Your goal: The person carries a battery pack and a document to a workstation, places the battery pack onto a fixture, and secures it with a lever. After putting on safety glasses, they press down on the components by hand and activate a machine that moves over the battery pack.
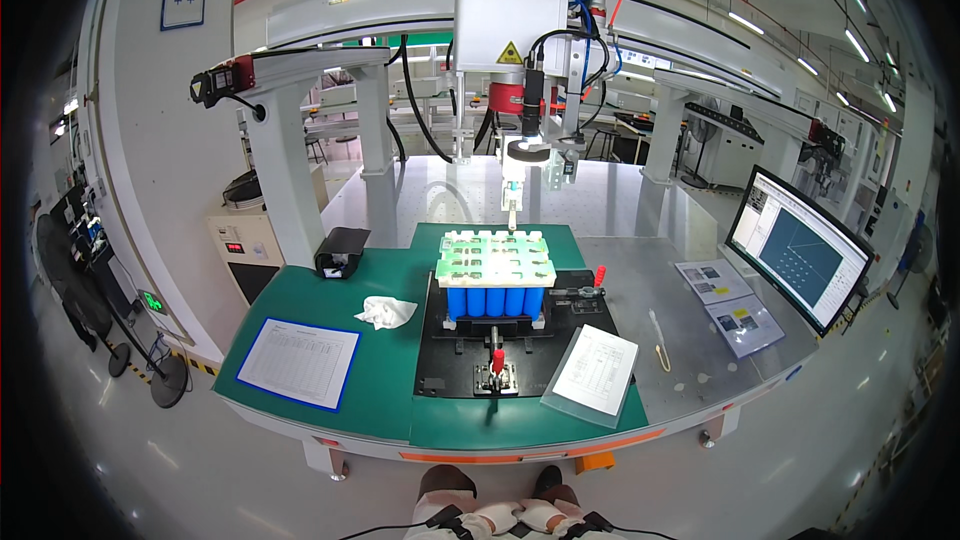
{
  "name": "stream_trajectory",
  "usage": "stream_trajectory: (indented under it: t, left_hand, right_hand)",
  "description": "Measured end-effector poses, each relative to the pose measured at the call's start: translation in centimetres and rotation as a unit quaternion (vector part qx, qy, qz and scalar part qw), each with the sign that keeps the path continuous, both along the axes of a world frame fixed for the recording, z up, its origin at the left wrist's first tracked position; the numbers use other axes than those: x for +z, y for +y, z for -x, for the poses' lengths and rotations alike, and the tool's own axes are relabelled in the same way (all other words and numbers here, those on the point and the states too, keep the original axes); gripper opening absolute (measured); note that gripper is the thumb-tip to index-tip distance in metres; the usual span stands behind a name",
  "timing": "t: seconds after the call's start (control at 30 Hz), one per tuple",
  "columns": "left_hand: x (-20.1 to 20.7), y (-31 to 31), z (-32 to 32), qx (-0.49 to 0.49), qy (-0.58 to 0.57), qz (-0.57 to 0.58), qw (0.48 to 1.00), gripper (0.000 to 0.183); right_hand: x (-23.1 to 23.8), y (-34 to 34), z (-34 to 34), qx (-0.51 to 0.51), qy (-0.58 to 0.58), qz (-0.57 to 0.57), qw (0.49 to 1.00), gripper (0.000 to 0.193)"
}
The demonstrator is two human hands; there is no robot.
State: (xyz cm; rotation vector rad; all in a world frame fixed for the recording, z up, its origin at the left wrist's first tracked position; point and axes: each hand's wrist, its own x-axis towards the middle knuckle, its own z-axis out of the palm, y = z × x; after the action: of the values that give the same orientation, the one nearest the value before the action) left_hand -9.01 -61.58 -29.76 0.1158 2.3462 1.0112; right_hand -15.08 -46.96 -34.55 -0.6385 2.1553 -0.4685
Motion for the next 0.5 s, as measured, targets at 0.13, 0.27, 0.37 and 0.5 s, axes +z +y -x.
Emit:
stream_trajectory:
  t: [0.13,0.27,0.37,0.5]
  left_hand:
    - [0.3,0.1,-0.2,-0.001,-0.004,0.001,1.0,0.035]
    - [-0.7,-0.1,0.3,-0.003,-0.008,0.003,1.0,0.035]
    - [-3.2,-0.7,0.9,-0.031,-0.004,0.024,0.999,0.039]
    - [-4.1,-0.7,1.2,-0.042,0.015,0.011,0.999,0.038]
  right_hand:
    - [-0.1,0.3,-0.5,-0.008,0.026,0.022,0.999,0.052]
    - [-0.6,0.4,-0.5,-0.017,0.039,0.044,0.998,0.052]
    - [0.0,0.1,-0.5,-0.015,0.044,0.045,0.998,0.052]
    - [-0.6,0.3,-0.2,-0.01,0.05,0.038,0.998,0.052]
